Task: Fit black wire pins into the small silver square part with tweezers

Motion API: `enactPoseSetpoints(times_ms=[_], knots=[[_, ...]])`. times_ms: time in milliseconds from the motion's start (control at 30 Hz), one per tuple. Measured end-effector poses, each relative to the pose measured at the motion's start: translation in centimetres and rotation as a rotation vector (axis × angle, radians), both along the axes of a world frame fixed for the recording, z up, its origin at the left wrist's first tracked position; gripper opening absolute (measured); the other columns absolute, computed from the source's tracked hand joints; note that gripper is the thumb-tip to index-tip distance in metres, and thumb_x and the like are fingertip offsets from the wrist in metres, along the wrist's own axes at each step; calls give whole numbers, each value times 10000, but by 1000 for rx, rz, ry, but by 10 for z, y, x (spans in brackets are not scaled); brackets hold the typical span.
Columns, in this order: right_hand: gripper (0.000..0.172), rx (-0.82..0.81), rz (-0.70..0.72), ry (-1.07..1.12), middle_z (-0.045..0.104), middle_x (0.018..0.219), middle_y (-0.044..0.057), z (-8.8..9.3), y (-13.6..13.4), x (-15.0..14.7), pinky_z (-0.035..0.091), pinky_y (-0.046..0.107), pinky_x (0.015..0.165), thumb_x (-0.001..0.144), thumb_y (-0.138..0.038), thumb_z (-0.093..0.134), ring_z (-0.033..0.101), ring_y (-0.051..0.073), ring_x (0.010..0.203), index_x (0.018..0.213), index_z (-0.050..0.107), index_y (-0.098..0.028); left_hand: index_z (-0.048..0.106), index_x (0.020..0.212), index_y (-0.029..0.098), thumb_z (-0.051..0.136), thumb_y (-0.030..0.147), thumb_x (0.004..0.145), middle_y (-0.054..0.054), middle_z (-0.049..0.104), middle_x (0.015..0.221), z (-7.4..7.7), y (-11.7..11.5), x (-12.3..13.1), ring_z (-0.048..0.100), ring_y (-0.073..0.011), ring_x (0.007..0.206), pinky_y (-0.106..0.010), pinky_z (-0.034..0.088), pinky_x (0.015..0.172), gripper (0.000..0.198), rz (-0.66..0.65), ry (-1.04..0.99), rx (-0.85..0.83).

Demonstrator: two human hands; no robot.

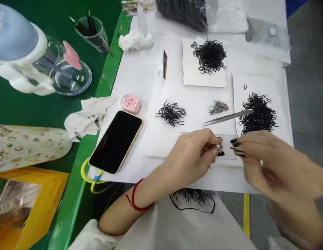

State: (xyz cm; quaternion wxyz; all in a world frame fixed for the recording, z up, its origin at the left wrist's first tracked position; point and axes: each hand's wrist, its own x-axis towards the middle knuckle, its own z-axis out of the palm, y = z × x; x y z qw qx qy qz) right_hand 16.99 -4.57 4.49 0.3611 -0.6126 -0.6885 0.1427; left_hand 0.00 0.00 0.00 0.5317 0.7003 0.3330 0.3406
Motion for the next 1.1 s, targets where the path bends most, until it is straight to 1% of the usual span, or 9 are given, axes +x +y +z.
enactPoseSetpoints(times_ms=[100,200,333,533,633,733,833,967,1100], knots=[[215,89,-79,106,629,849,12,12,-8,10,427,334,659,791,-81,619,574,163,770,921,667,-245,579,892,119,602,31,840,-16,686,803,9,3,-1,634,-82,647,-185,539,594,105,-3,11,106],[77,-70,-52,280,598,796,18,14,-10,13,411,304,552,876,-212,552,533,148,677,838,617,-226,625,915,154,614,71,846,-26,694,833,10,4,-1,595,-140,758,-285,527,710,109,24,35,245],[183,-389,-28,512,491,684,1,11,-5,3,379,270,501,919,-285,475,458,130,614,762,536,-215,693,935,206,643,94,832,-67,702,940,0,3,-2,459,-257,955,-476,419,872,160,149,138,355],[219,-486,-6,749,397,640,-24,4,-7,-16,329,264,528,925,-279,424,381,112,599,719,457,-213,683,1101,218,714,124,777,-132,587,1245,-5,-3,-15,371,-328,1133,-574,330,976,338,194,219,265],[243,-490,32,802,390,652,-26,1,-13,-20,315,274,550,937,-318,423,370,112,613,718,450,-215,653,1120,215,702,172,798,-109,615,1175,12,-7,-21,467,-283,1109,-494,390,976,329,139,132,157],[262,-491,81,827,382,649,-25,0,-16,-21,308,283,561,941,-367,426,363,119,619,727,459,-220,649,1001,217,590,181,876,-40,681,923,33,-11,-23,607,-192,885,-341,500,774,143,18,26,-12],[275,-492,103,827,364,644,-25,-1,-19,-21,301,284,558,945,-395,415,354,121,617,735,455,-222,645,883,201,547,147,872,-20,690,824,47,-13,-21,616,-162,765,-297,497,681,112,-58,-16,-149],[319,-491,117,780,349,630,-24,-2,-24,-23,309,279,550,951,-438,378,351,119,601,728,437,-217,626,799,172,523,144,869,-31,669,752,54,-14,-17,593,-150,701,-275,490,629,127,-71,4,-232],[378,-496,99,632,404,615,-18,-5,-25,-11,379,271,540,942,-506,352,417,120,580,741,482,-214,616,779,165,524,165,875,-22,645,716,47,-16,-13,591,-144,665,-265,493,597,133,-25,74,-174]])
